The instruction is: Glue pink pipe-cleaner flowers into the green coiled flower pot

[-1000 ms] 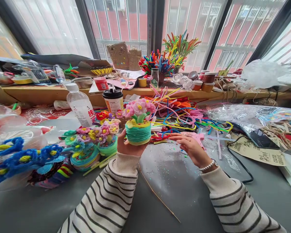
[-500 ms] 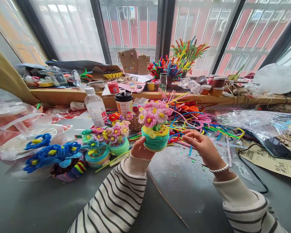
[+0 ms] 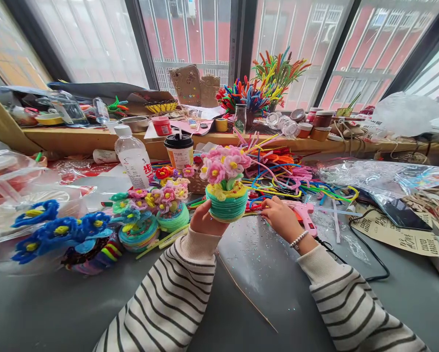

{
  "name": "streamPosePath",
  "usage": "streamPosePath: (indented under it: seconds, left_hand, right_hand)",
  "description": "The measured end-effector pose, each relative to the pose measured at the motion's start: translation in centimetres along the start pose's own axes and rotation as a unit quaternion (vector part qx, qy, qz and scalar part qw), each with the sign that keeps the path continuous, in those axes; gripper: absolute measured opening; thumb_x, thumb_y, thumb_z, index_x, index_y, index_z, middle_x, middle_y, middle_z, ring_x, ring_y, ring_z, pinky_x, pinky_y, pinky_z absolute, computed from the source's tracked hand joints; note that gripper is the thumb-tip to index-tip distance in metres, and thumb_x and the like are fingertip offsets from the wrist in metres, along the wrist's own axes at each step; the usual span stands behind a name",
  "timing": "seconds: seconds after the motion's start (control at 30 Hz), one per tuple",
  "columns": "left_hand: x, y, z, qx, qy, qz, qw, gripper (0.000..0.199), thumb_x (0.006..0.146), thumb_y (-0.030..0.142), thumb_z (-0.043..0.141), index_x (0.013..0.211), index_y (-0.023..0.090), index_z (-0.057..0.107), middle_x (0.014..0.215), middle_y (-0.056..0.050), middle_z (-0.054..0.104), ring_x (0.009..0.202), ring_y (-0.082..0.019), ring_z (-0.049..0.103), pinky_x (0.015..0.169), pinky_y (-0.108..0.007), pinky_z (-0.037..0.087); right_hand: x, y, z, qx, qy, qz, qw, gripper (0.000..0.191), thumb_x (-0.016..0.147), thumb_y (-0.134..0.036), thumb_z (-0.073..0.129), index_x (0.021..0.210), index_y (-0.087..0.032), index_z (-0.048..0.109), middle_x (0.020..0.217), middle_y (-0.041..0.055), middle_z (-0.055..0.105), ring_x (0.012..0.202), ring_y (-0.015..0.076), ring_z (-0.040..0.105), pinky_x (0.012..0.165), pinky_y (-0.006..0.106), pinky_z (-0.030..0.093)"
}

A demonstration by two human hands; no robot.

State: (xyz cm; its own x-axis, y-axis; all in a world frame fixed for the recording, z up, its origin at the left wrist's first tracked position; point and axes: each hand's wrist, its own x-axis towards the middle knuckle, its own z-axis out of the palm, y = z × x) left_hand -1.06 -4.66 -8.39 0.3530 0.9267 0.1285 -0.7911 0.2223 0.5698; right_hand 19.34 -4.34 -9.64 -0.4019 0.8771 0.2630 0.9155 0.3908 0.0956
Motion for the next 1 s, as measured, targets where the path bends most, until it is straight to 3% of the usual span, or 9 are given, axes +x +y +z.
streamPosePath:
  seconds: [0.4,0.6,0.73,1.0]
  left_hand:
    - [0.1,-0.2,-0.1,-0.010,-0.014,-0.015,1.000,0.040,0.070,0.033,0.047,0.107,0.019,0.055,0.099,-0.006,0.064,0.101,-0.026,0.055,0.097,-0.047,0.028]
    - [0.3,-0.3,-0.5,-0.019,-0.025,-0.016,0.999,0.044,0.071,0.033,0.046,0.113,0.022,0.050,0.100,-0.004,0.064,0.099,-0.023,0.056,0.098,-0.044,0.029]
    - [0.1,-0.4,-0.5,-0.025,-0.012,-0.018,0.999,0.045,0.073,0.033,0.045,0.116,0.021,0.048,0.100,-0.004,0.064,0.099,-0.023,0.056,0.095,-0.042,0.032]
    - [-0.3,0.0,0.3,-0.028,0.019,-0.028,0.999,0.044,0.073,0.028,0.046,0.116,0.020,0.049,0.096,-0.004,0.066,0.092,-0.021,0.059,0.090,-0.040,0.037]
  right_hand:
    - [0.3,-0.7,0.5,-0.043,-0.002,-0.021,0.999,0.024,0.079,-0.010,0.044,0.076,-0.014,0.067,0.092,0.0099,0.062,0.086,0.0223,0.047,0.070,0.032,0.043]
    - [-2.2,0.0,0.3,-0.019,0.030,-0.007,0.999,0.031,0.076,-0.010,0.047,0.099,-0.021,0.063,0.112,0.0045,0.057,0.089,0.0206,0.044,0.081,0.033,0.040]
    - [-3.3,0.0,0.7,-0.002,0.027,-0.011,1.000,0.038,0.074,-0.007,0.047,0.105,-0.023,0.061,0.118,0.0049,0.054,0.090,0.0203,0.045,0.083,0.035,0.038]
    - [-2.7,-0.8,0.7,-0.043,-0.004,-0.020,0.999,0.034,0.076,-0.009,0.045,0.104,-0.019,0.062,0.122,0.0081,0.051,0.092,0.0224,0.046,0.081,0.036,0.038]
